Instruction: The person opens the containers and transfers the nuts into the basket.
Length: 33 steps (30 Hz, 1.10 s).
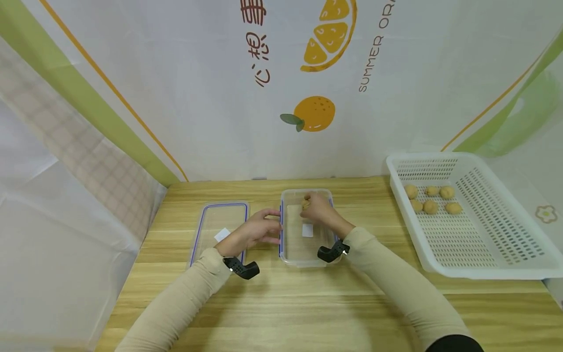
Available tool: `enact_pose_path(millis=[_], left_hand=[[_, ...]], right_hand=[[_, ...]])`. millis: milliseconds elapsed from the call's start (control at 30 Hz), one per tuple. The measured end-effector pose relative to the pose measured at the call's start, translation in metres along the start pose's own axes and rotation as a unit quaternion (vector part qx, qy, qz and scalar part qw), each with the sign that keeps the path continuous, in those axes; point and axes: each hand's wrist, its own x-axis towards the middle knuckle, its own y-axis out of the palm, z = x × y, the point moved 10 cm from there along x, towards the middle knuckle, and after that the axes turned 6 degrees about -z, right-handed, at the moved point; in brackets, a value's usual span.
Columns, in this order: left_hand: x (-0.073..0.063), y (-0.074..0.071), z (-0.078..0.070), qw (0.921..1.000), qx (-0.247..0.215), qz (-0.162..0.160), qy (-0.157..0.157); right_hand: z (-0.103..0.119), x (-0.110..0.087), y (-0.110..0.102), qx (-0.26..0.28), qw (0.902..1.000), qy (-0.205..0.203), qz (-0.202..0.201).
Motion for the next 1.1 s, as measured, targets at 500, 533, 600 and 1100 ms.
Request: enact_pose_path(millis=[500, 533, 600, 1100], left_hand=[[0.0009, 0.001, -0.0001, 1.0, -0.006, 0.006, 0.003], [0.0005, 0.0012, -0.0005, 1.0, -0.007, 0.006, 0.002], [-0.0002, 0.0013, -0.0011, 0.9999, -0.009, 0.006, 0.002], [0.0008, 0.0004, -0.0003, 1.0, -0.004, 0.005, 0.005]], right_hand=[[-0.0057, 0.0046, 0.0025, 0.06, 0.9971, 0.007, -0.045], [-0.0055, 0.005, 0.0027, 0.061, 0.997, 0.004, -0.047], [-0.0051, 0.0055, 0.0028, 0.058, 0.9969, -0.001, -0.054], [-0.0041, 0.0057, 0.0045, 0.078, 0.9943, -0.022, -0.069]])
